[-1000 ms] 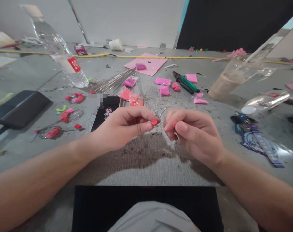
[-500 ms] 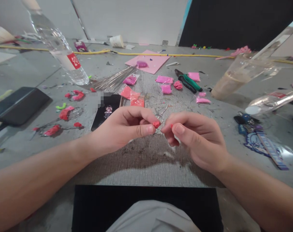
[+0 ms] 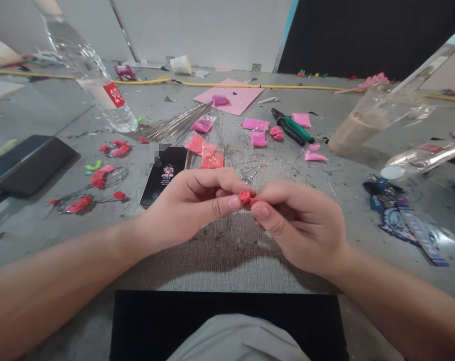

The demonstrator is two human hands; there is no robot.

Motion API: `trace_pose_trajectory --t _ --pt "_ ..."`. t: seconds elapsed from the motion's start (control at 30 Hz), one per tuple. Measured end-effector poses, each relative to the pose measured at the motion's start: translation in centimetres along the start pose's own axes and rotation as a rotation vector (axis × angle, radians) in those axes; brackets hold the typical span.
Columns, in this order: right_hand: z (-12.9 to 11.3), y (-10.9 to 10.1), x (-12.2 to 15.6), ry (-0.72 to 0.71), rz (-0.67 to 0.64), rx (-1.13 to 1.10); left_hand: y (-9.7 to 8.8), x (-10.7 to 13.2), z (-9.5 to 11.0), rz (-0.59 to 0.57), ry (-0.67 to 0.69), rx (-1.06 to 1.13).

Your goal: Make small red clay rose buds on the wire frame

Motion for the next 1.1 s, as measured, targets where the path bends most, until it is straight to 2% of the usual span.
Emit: trace_pose_trajectory --t 0.3,0.53,0.8,0.97,1.1 --pt "-0.7 -0.3 0.0 -0.066 0.030 0.107 0.0 0.1 0.5 -0.012 0.078 -0.111" --pt "-1.0 -0.5 -0.1 -0.116 0.054 0.183 0.0 0.4 1.4 -0.008 0.131 -0.277" --pt "-1.6 -0.9 0.1 -0.150 0.081 0.234 -0.3 0.3 1.1 0.050 0.099 -0.192" --pt "-2.1 -1.2 0.0 -0.190 0.097 0.304 0.1 0.0 1.3 0.003 0.088 -0.228" --pt "-2.4 -1.4 0.1 -0.224 0.115 0.341 0.4 0.1 2.3 -0.009 0.143 -0.370"
Point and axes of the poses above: each hand's wrist, its own x-axis away from the middle knuckle, its own y-axis out of the palm, z = x × y, the point moved 7 cm from there along -x, towards the middle knuckle, and after that the axes turned 12 degrees about x, right-handed, at the moved point
